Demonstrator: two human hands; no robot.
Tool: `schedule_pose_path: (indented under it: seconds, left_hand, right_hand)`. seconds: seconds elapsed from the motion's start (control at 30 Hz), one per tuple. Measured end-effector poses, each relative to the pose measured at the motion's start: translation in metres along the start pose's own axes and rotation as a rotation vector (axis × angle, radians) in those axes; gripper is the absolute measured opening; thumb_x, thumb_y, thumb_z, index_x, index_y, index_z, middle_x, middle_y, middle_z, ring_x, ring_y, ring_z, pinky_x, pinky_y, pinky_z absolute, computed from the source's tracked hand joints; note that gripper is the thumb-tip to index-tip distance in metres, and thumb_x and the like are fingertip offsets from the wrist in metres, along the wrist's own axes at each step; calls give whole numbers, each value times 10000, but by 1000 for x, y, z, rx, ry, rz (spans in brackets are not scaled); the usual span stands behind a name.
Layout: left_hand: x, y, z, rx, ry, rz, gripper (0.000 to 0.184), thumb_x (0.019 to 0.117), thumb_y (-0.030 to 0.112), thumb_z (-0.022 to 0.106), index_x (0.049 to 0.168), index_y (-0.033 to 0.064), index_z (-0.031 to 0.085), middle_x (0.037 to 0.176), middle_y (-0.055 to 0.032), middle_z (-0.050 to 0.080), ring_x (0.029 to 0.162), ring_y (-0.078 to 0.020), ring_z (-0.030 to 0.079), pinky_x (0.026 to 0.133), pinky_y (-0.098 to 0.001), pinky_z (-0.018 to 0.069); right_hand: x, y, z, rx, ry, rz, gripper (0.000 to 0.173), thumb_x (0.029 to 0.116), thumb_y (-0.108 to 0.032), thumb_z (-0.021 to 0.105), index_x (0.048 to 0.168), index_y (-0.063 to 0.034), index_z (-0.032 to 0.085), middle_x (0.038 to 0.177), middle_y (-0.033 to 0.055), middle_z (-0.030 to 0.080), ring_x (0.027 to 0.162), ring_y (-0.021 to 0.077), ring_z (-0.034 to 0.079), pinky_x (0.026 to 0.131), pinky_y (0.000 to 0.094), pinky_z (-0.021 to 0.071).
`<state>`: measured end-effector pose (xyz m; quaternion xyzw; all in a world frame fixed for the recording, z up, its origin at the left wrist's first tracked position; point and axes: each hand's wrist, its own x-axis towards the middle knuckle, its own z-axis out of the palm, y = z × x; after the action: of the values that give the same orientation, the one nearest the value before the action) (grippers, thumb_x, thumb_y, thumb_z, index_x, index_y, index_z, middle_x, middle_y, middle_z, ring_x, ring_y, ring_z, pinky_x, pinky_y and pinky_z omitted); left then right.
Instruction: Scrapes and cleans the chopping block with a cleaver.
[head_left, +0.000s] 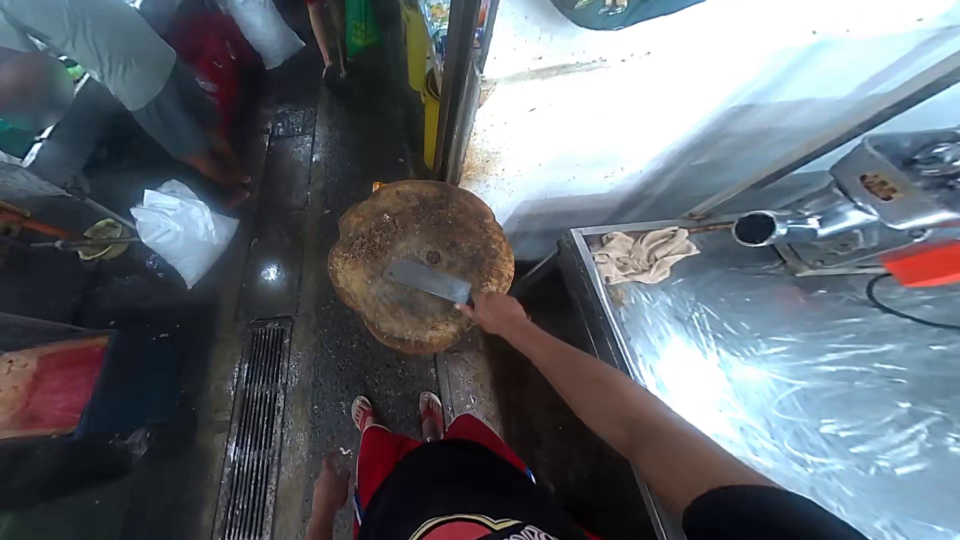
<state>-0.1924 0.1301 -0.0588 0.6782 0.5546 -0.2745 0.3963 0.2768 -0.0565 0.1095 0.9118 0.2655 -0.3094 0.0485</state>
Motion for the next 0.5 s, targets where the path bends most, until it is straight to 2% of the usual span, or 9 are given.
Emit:
schedule_pose_path:
  seconds: [0.1,0.23,0.3,0.37,0.5]
  left_hand:
    - [3,-1,-3,-13,28,12,618,991,269,650,1547,128,419,1195,-252,697,1042,-404,713,909,-600,570]
    - [5,10,-6,-6,35,18,632,993,275,650,1554,116,408,1234,-255,686,1092,-412,701,943,-605,558]
    - [5,14,-7,-1,26,20,636,992,276,644,1559,124,400,1212,-255,692,1079,-414,701,934,-605,558]
    - [0,18,-10,-16,26,27,636,991,272,642,1564,140,399,1191,-246,700,1070,-410,701,928,-604,556]
    - [2,22,-14,-33,59,72,630,992,266,635,1559,123,402,1179,-250,703,1058,-414,704,928,-611,557]
  right_hand:
    - [1,1,3,-10,-6,-6,841,1006,-757,264,1321,-55,604,1271,239,663,1199,438,650,938,659,532]
    - [-15,-8,11,-130,6,-141,808,1008,-749,293,1299,-65,609,1198,243,687,1152,450,665,914,648,538]
    - [2,-1,-2,-17,20,-41,807,1018,-727,314,1359,-52,594,1287,263,653,1213,461,634,958,668,516]
    - [21,6,-9,40,50,38,807,1014,-732,317,1362,-58,592,1304,245,652,1221,443,638,957,664,522]
    - [2,-9,3,-88,-4,-114,830,1005,-757,273,1300,-62,620,1239,242,677,1176,450,656,932,666,529]
